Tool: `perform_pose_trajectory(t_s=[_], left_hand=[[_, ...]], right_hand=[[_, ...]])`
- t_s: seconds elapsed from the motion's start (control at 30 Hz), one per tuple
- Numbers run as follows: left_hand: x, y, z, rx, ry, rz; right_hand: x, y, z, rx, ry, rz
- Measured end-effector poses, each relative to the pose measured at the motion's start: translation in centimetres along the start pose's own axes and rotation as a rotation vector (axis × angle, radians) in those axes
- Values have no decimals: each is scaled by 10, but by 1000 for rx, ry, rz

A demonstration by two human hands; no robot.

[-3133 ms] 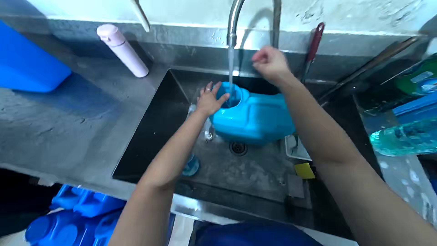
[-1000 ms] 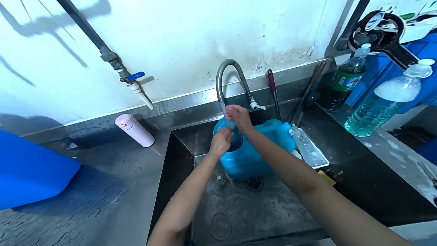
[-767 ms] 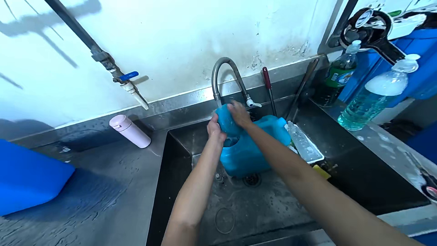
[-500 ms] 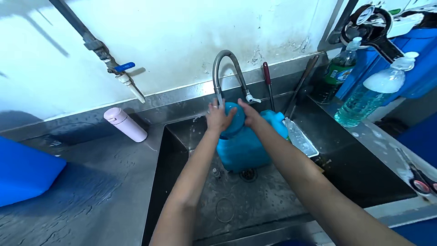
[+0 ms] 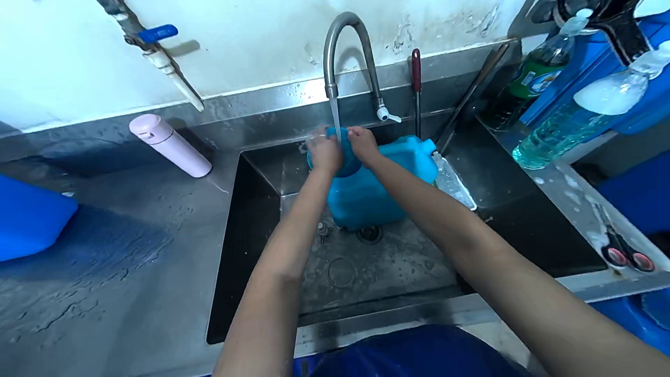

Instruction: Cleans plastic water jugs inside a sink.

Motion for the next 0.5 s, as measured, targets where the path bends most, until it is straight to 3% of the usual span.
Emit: perform_pose_trajectory(t_s=[0.1,0.13,0.2,0.27,0.4,0.47,0.5], left_hand=[[31,-10,-14,492,27,48],[31,-6,-19,561,51,60],[18,7,-13,443,12,40],[12,7,4,257,-5,20],[-9,-23,-9,310,18,309],[-36,-25,-29,205,-152,81],[-43,-21,-36,118,-211,-163]], right_hand=[[-31,-6,8,-46,-69,-37],[-45,-10,7,-56,-90,-38],[-46,-8,-4,-87,-105,-33],[-19,-6,-16,-96,-77,-27],[0,-31,-4,39,-218,427],[11,-26,-1,79,-182,526],[17,-17,0,72,-90,465]])
Point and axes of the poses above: each hand's wrist, its own z-axis towards the middle knuckle, its own x-axis out of the palm, y = z × x, the point moved 2 cm from there along z, towards the middle knuckle, and after that the axes turned 10 degrees about y, right-handed, at the moved point
